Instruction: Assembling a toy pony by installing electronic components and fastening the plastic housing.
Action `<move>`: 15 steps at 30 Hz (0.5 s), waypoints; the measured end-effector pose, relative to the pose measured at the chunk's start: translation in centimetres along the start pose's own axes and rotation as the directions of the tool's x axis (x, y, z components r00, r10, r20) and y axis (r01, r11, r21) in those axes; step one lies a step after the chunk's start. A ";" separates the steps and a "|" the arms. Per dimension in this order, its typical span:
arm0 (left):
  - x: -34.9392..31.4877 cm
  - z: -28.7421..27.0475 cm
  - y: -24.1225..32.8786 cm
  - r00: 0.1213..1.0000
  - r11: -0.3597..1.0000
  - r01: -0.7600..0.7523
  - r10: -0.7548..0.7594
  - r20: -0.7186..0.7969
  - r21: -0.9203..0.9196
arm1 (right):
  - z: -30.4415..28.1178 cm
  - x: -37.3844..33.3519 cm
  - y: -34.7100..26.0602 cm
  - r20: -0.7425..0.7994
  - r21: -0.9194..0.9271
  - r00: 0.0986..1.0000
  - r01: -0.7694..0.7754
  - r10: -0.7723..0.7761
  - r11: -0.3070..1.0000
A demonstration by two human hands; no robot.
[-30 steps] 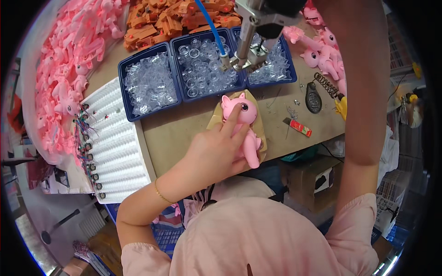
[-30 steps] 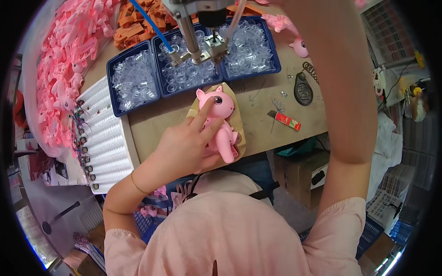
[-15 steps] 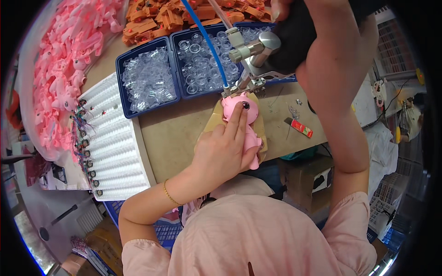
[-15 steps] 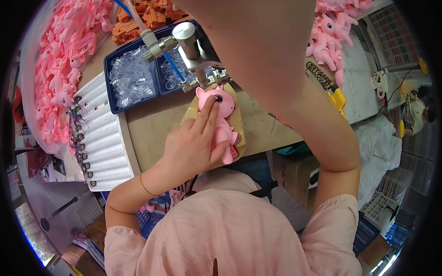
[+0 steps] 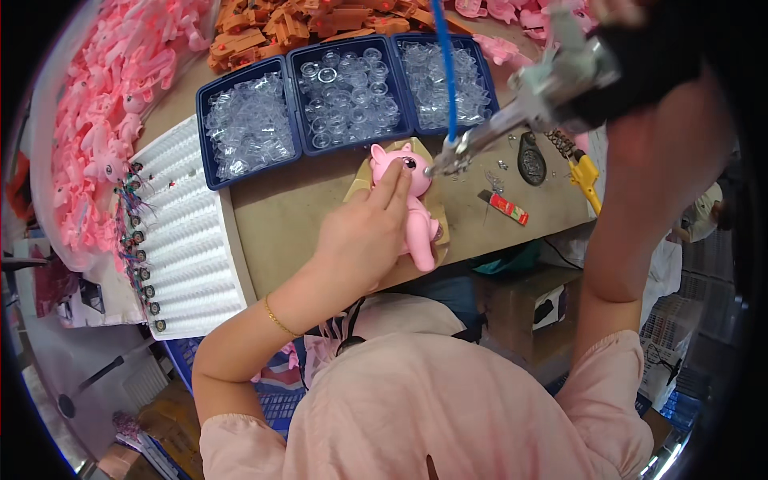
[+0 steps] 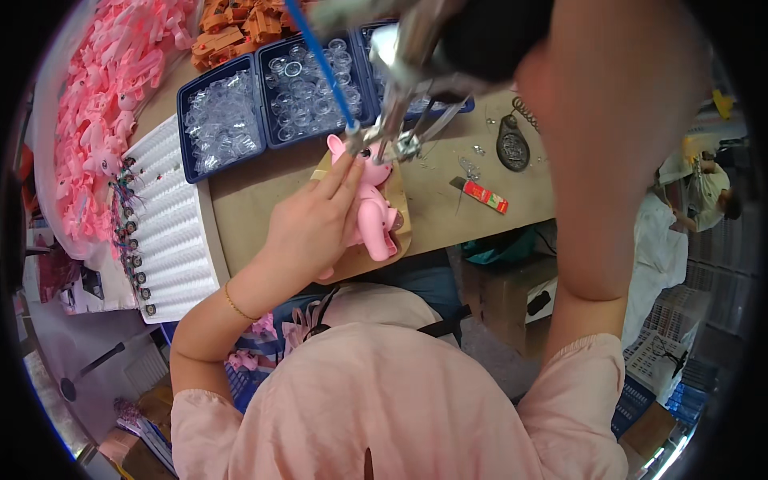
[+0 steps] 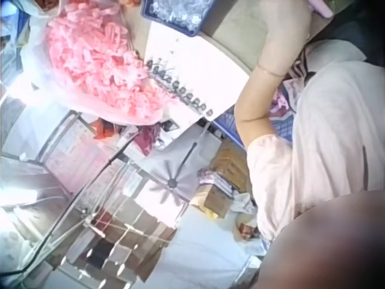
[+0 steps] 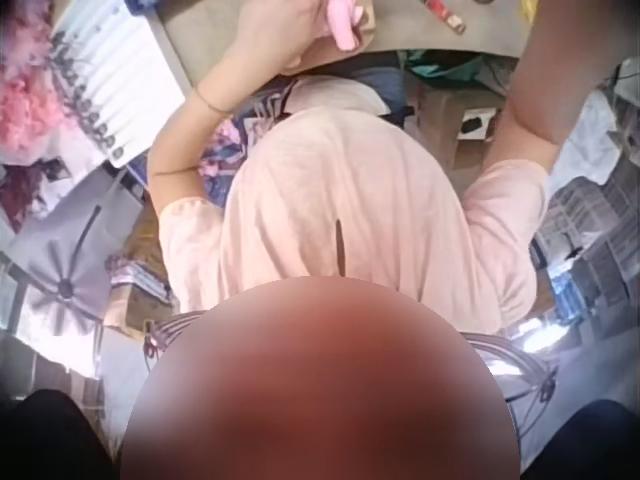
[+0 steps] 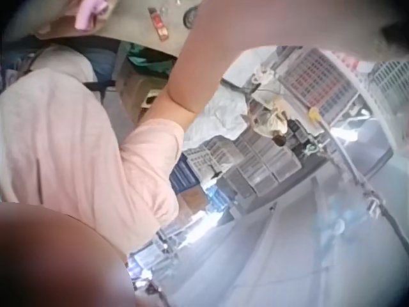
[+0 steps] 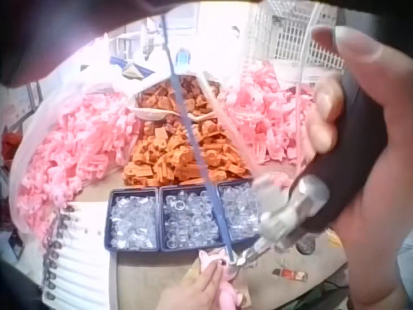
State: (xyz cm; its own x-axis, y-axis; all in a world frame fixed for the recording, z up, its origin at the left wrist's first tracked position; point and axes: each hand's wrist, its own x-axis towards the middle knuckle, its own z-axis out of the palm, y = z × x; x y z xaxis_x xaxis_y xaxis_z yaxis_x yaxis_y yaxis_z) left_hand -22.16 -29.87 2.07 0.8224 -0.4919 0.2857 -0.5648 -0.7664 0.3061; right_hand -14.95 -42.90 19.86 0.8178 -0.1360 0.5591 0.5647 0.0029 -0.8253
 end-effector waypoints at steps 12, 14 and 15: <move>-0.3 0.1 0.3 0.998 0.997 0.050 -0.048 -0.030 0.056 | 0.1 -3.0 0.2 -0.165 -0.018 0.981 -0.109 0.105 0.994; -0.5 -0.1 0.7 0.996 0.995 0.087 -0.087 -0.010 0.047 | 0.0 -3.7 0.3 -0.189 -0.027 0.973 -0.138 0.130 0.990; -0.6 -0.1 0.8 0.995 0.994 0.097 -0.097 -0.001 0.041 | -0.1 -4.1 0.5 -0.190 -0.006 0.969 -0.159 0.155 0.987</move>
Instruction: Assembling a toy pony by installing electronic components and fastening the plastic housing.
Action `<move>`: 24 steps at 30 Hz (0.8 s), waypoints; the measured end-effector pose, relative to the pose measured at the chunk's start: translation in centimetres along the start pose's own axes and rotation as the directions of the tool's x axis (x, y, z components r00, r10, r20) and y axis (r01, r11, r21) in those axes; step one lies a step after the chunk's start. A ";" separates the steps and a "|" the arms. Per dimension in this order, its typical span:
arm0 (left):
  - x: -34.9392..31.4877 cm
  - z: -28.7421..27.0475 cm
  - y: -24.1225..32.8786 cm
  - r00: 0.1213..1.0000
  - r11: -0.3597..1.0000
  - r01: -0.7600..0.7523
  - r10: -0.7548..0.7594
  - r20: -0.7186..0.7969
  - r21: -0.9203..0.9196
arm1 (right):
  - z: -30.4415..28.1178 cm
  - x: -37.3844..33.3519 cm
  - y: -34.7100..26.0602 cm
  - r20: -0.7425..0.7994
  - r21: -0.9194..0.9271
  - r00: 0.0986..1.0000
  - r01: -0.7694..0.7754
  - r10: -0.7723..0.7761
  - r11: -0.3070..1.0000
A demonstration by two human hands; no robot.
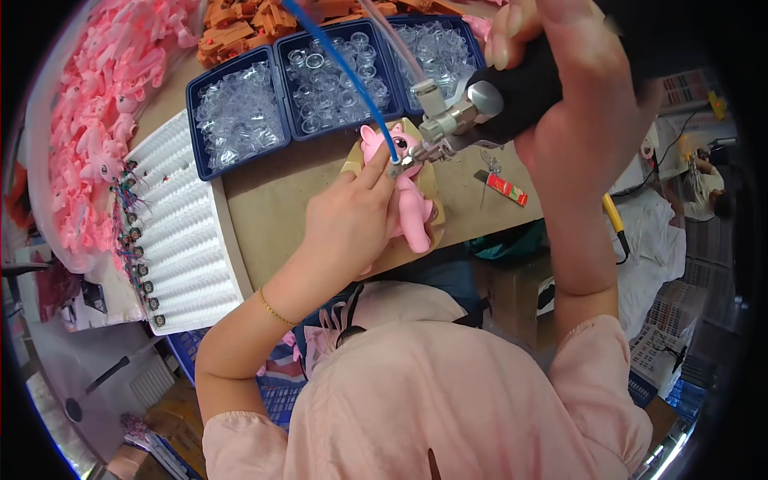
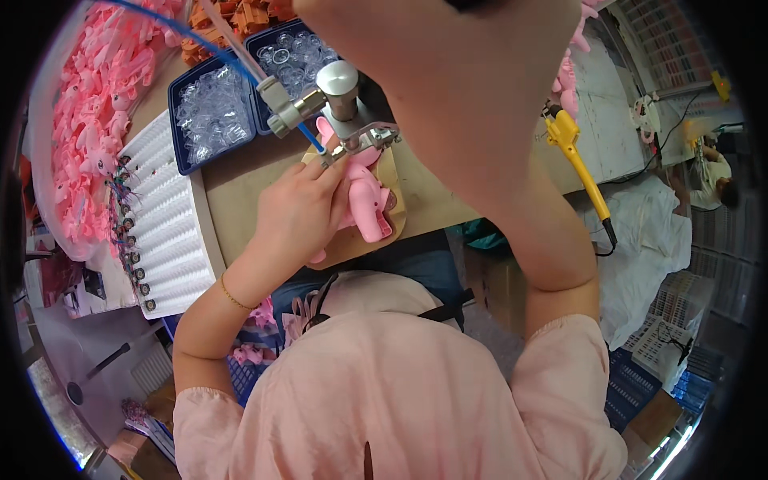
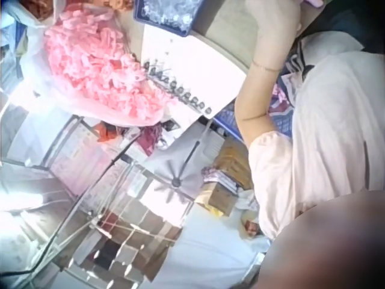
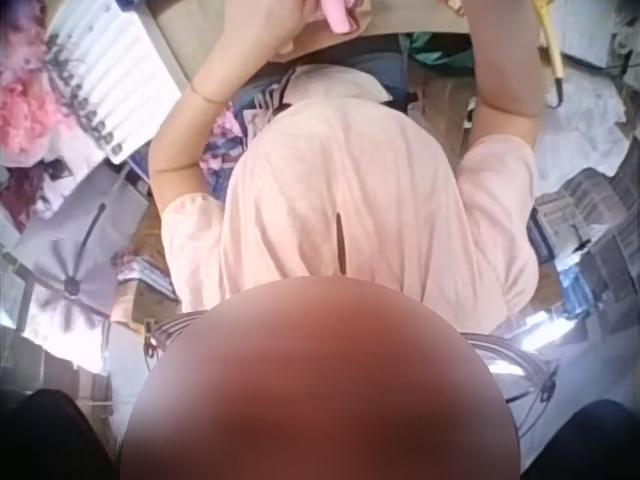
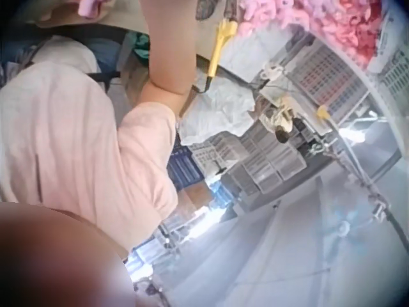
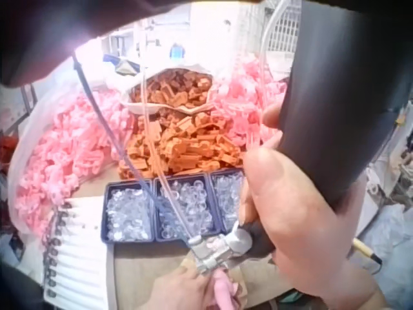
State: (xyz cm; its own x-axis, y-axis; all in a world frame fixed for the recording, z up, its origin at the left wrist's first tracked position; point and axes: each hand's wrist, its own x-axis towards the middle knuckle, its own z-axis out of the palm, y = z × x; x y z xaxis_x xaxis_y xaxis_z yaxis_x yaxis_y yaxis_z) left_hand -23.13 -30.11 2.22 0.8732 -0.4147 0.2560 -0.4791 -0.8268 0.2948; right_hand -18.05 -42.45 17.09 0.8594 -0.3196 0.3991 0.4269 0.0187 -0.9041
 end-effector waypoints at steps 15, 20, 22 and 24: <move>0.4 1.2 -1.0 0.992 0.998 -0.061 0.062 -0.109 0.012 | -5.0 -1.7 -1.5 0.325 0.066 0.944 0.033 -0.053 0.997; -0.1 1.2 -0.8 0.999 1.000 -0.009 0.010 -0.042 0.021 | -3.9 -2.4 -1.7 0.389 0.094 0.918 0.042 -0.076 0.995; -0.2 1.2 -0.9 0.992 1.000 -0.029 0.029 -0.123 -0.002 | -3.8 -2.5 -1.6 0.412 0.102 0.907 0.044 -0.083 0.994; -0.1 0.9 -0.9 0.999 0.999 -0.017 0.015 -0.043 -0.043 | -3.6 -2.5 -1.5 0.434 0.106 0.897 0.045 -0.087 0.993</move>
State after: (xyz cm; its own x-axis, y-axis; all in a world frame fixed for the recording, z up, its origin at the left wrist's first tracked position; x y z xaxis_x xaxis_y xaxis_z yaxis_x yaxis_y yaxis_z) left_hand -22.74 -29.64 1.07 0.8613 -0.4103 0.2998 -0.4971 -0.8024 0.3301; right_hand -21.82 -45.05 16.87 0.8557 0.1224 0.5028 0.4926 0.1049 -0.8639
